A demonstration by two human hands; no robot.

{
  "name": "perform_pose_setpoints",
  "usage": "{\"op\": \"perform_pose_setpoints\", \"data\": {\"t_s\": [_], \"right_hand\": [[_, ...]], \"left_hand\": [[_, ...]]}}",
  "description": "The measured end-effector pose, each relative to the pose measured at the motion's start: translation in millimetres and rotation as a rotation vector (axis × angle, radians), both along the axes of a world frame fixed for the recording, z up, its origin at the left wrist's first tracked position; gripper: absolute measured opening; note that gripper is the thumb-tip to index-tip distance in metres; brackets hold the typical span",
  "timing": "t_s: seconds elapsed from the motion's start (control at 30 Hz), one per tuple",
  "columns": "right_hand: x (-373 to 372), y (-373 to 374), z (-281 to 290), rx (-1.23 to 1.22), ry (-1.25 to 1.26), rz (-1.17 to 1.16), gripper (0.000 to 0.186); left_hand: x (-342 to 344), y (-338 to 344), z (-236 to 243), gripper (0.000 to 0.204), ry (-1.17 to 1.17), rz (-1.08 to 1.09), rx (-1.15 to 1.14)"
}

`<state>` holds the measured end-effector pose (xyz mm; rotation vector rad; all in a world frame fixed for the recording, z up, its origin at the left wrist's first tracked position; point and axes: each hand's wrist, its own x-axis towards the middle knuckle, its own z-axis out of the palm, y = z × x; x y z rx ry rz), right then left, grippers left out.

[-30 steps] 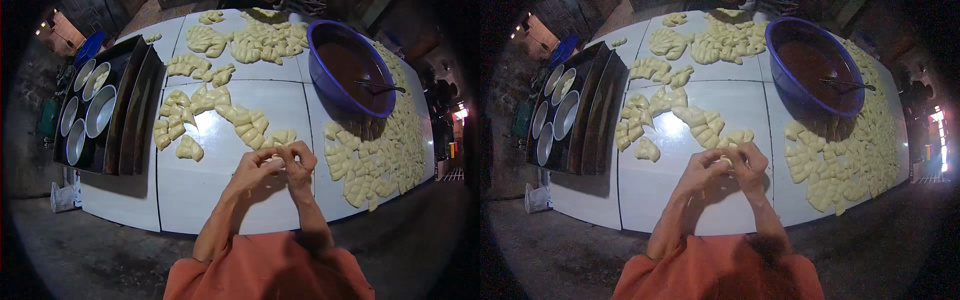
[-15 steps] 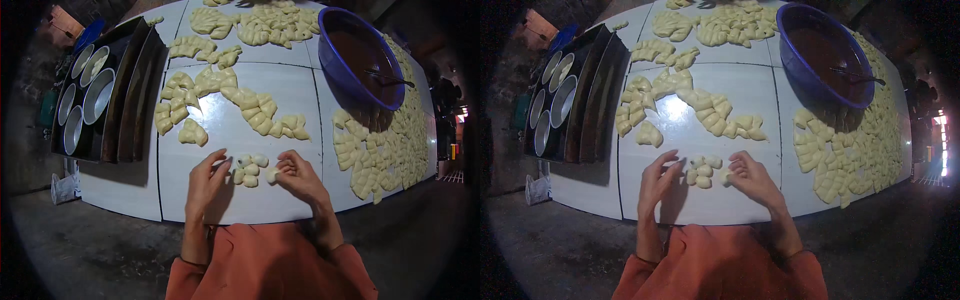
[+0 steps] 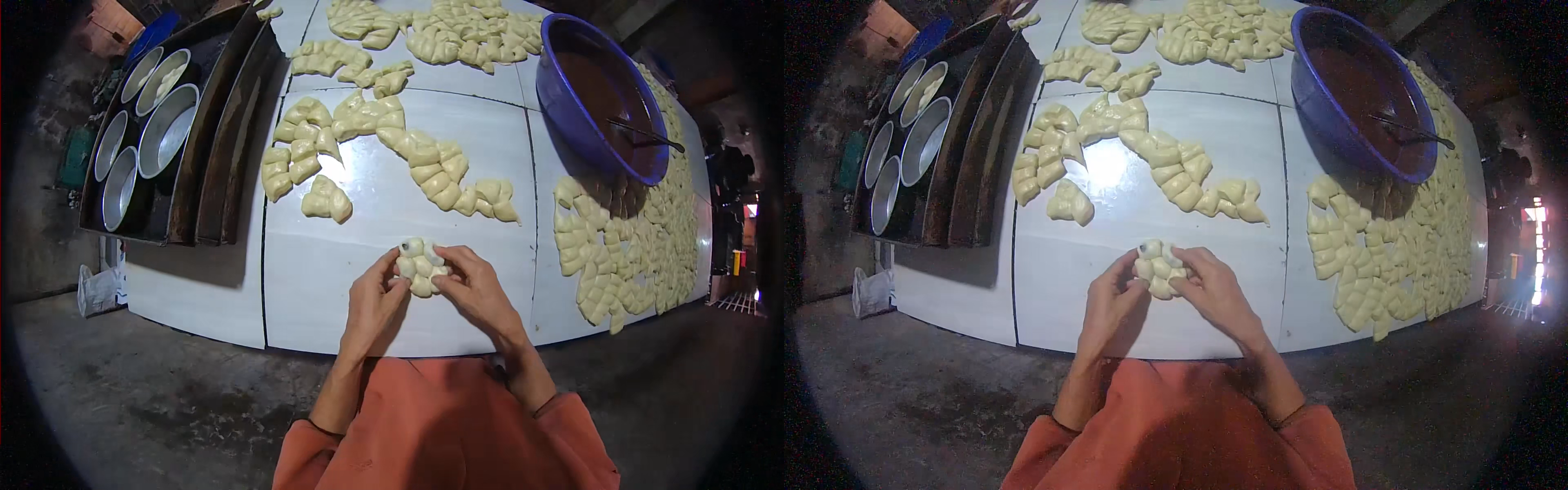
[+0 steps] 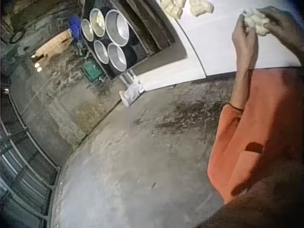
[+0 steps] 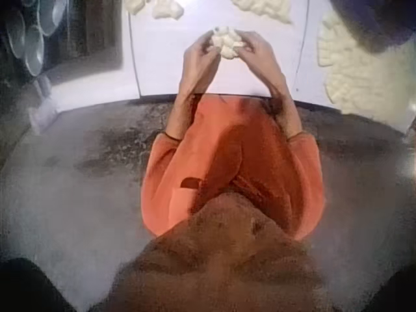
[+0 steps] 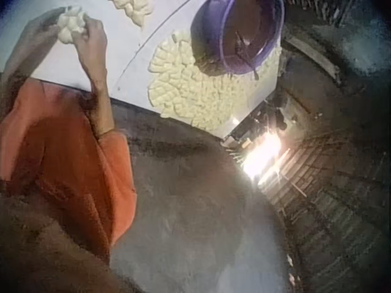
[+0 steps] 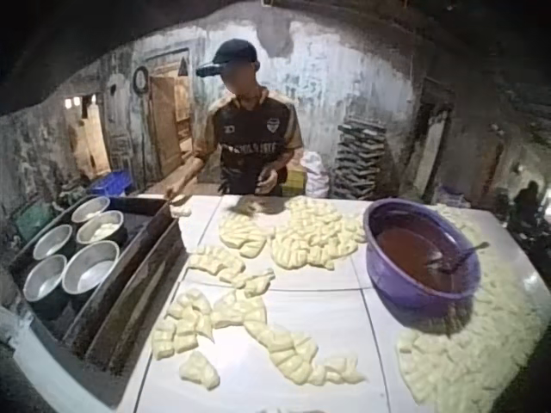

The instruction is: The person prepares bread by taking pieces of dough, dipping them into a bowl of liquid filling, and shaping them into rounds. The person then places the filled dough rounds into individual circular baking molds on a tray.

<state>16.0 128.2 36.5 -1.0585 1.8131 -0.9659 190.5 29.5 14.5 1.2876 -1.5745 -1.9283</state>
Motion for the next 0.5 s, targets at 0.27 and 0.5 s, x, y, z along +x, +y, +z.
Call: {"op": "perform_pose_setpoints", "data": {"t_s": [0.27, 0.5], "right_hand": [[9, 5, 10, 0.086, 0.120, -0.166, 0.058], [-8, -1, 18, 0.072, 0.169, -0.178, 0.058]], "left_hand": [[-1, -3, 19, 0.062, -0.317, -0.217, -0.696], [5, -17, 41, 0.077, -0.238, -0.329, -0.457]]}}
